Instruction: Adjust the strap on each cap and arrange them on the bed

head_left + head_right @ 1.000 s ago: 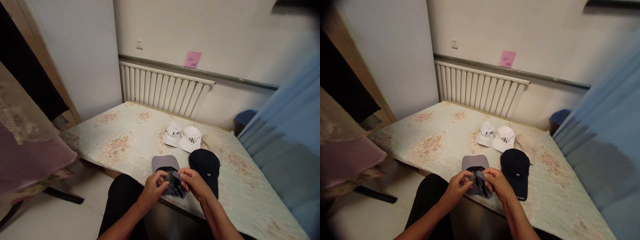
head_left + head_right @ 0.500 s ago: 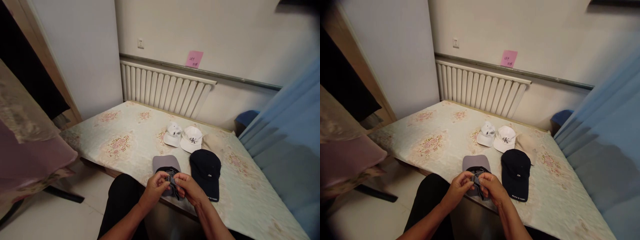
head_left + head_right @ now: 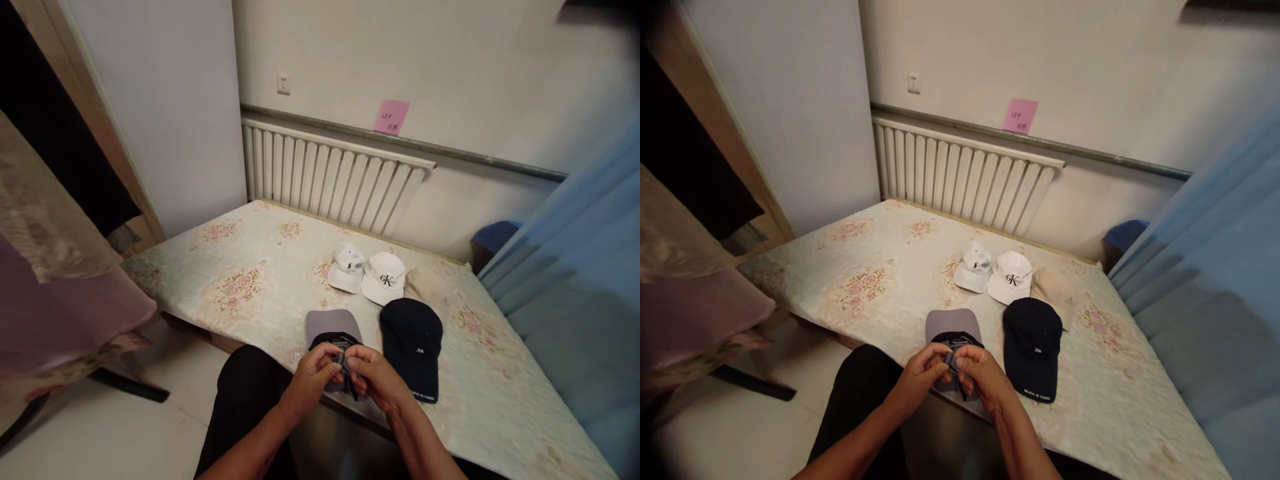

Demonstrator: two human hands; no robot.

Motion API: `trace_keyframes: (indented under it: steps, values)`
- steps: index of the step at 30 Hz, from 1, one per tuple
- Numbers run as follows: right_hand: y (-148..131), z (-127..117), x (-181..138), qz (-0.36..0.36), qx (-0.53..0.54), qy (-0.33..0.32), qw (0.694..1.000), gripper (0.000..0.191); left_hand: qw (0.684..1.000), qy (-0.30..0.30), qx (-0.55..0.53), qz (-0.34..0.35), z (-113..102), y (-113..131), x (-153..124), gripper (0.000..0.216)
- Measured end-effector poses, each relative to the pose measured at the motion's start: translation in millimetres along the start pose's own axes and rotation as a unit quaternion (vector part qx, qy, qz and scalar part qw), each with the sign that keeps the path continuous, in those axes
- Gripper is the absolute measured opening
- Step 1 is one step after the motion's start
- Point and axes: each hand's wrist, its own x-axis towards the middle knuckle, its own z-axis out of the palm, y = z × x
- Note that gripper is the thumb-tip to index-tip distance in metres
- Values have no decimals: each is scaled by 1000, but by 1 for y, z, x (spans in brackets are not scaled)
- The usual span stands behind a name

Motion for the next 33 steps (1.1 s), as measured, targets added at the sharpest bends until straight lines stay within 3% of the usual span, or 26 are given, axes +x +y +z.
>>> trace_keyframes:
  steps: [18, 33]
  values:
    - [2, 1, 1, 1, -14, 7, 1000, 29, 1000, 19, -14, -16, 6, 5, -3, 21]
    - [2, 2, 1, 4, -38, 7, 999, 30, 1000, -3, -5, -1, 3, -5, -1, 24]
